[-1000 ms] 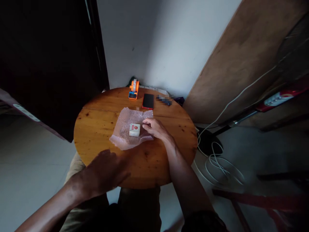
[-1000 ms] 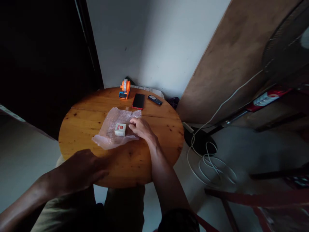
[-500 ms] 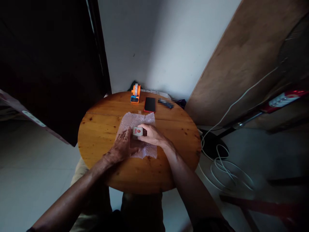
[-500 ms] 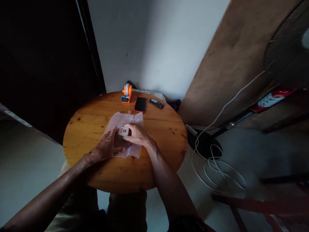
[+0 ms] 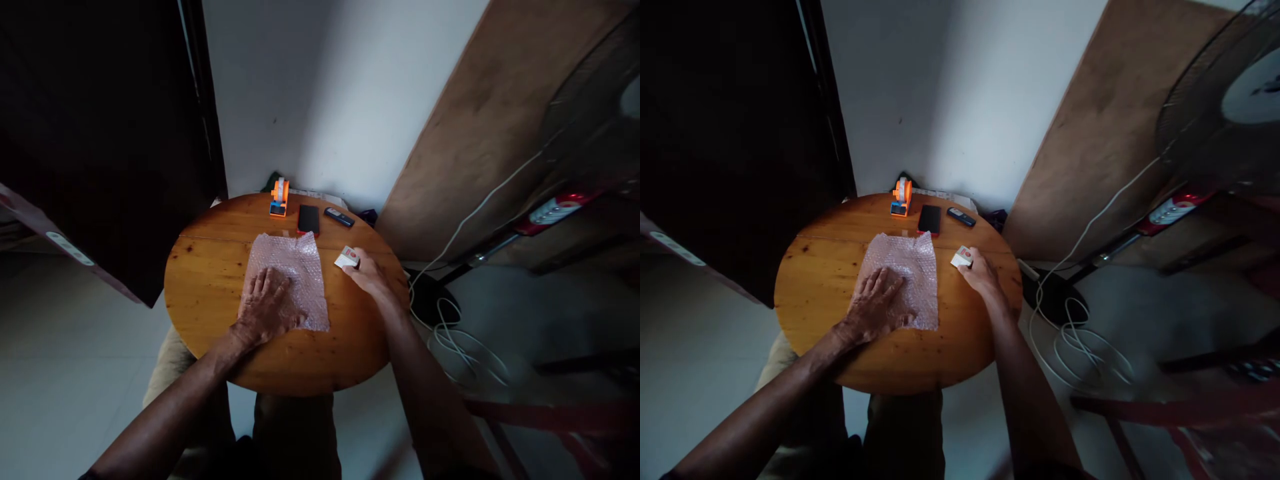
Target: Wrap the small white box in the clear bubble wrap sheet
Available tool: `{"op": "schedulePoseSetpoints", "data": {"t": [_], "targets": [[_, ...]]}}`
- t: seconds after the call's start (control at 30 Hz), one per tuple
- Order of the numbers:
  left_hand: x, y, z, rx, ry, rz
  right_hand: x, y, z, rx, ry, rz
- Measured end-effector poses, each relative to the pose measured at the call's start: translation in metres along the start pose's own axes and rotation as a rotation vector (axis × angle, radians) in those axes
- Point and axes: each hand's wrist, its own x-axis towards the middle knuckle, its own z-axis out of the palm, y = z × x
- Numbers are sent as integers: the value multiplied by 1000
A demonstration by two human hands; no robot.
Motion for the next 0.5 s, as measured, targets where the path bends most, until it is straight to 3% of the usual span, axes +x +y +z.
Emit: {"op": "schedulePoseSetpoints", "data": {"t": [0.1,0.2,0.3,0.37,0.5], "targets": [[0,2,-2,8,-8,1,-16,-1,-4,-76,144,-105],[0,2,-6,23,-11,11,-37,-27,0,-5,220,-332],[1,3,-8,39,-47,14,-52,-60,21,6,-44,-597],[2,4,-8,42,-59,13,-54,-75,40,-56,-158,-680],[2,1,-5,28,-86,18,-39,-75,69,-255,-198,-546]]}}
